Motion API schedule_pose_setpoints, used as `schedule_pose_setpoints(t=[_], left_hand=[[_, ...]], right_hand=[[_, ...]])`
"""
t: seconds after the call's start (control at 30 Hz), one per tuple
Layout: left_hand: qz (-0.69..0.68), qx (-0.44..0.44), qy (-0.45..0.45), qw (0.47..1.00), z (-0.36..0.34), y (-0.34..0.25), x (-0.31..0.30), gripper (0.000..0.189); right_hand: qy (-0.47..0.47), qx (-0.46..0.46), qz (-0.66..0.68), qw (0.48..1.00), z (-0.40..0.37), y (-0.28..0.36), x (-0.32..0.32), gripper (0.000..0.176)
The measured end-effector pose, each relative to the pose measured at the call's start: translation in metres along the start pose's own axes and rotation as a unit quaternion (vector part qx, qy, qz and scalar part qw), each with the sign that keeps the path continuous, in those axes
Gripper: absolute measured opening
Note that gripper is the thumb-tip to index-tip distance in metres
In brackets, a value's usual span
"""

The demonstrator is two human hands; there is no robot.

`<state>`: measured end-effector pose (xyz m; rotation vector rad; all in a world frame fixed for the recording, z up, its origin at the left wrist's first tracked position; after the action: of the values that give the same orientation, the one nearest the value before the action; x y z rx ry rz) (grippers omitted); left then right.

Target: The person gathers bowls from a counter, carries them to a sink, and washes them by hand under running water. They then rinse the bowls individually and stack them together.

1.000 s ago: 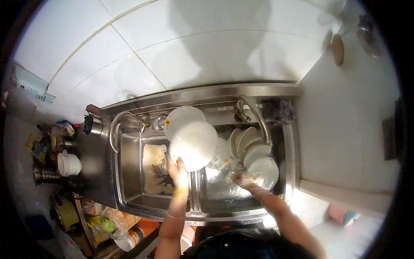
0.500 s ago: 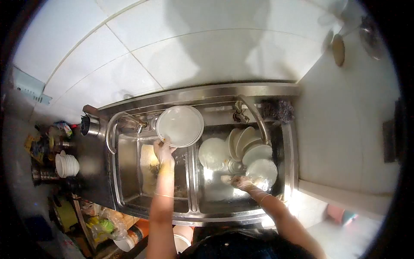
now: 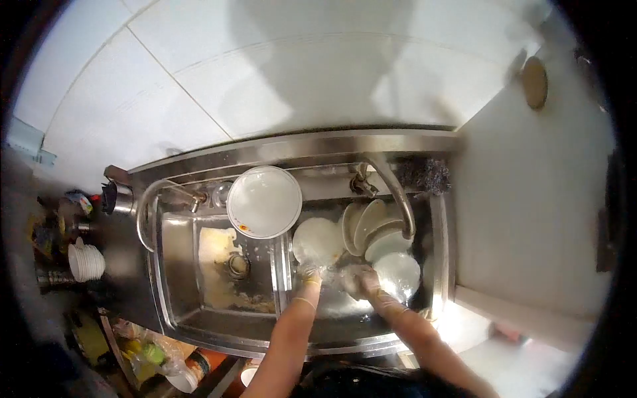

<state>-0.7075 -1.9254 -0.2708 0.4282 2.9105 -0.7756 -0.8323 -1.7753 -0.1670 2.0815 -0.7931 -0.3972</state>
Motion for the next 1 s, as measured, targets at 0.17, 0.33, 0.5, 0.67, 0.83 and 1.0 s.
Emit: schedule_pose_setpoints(t=[0.17,0.33,0.5,0.67,0.83,1.0], left_hand=[[0.012,0.17,0.013,0.985,-0.06,-0.003,-0.022,0.03],[0.01,0.034,0.188,0.982,-0.063,0.055,-0.049,0.041],[-0.069,-0.067,0.303,0.948,-0.134,0.017,-0.044,0.047],[-0.02,0.119,0.308,0.944,-0.126,0.005,-0.044,0.051],[0.358,0.569,0.081,0.736,-0.2,-0.068,-0.054,0.062],[0.371,0.605,0.007,0.705,-0.268,-0.145,-0.077,0.054]], right_hand=[[-0.068,0.102,0.346,0.93,-0.005,0.022,0.027,0.023],[0.0,0.012,0.006,1.0,0.052,-0.034,0.052,0.04],[0.215,-0.14,-0.396,0.882,-0.002,0.052,0.09,0.046],[0.309,-0.02,-0.36,0.88,-0.023,0.037,0.081,0.046],[0.16,-0.082,-0.444,0.878,-0.015,-0.003,0.033,0.04],[0.017,-0.157,-0.517,0.841,-0.05,0.029,-0.007,0.031]])
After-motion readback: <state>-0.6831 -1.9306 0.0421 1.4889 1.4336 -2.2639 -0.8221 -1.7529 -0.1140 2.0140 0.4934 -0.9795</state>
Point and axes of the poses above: each hand's wrist, its own z-axis towards the middle knuckle, its own x-axis out of the palm, y = z × x, the point moved 6 cm from there along z, towards the middle knuckle, and after that the axes turned 11 degrees about z, right-handed, at the moved point
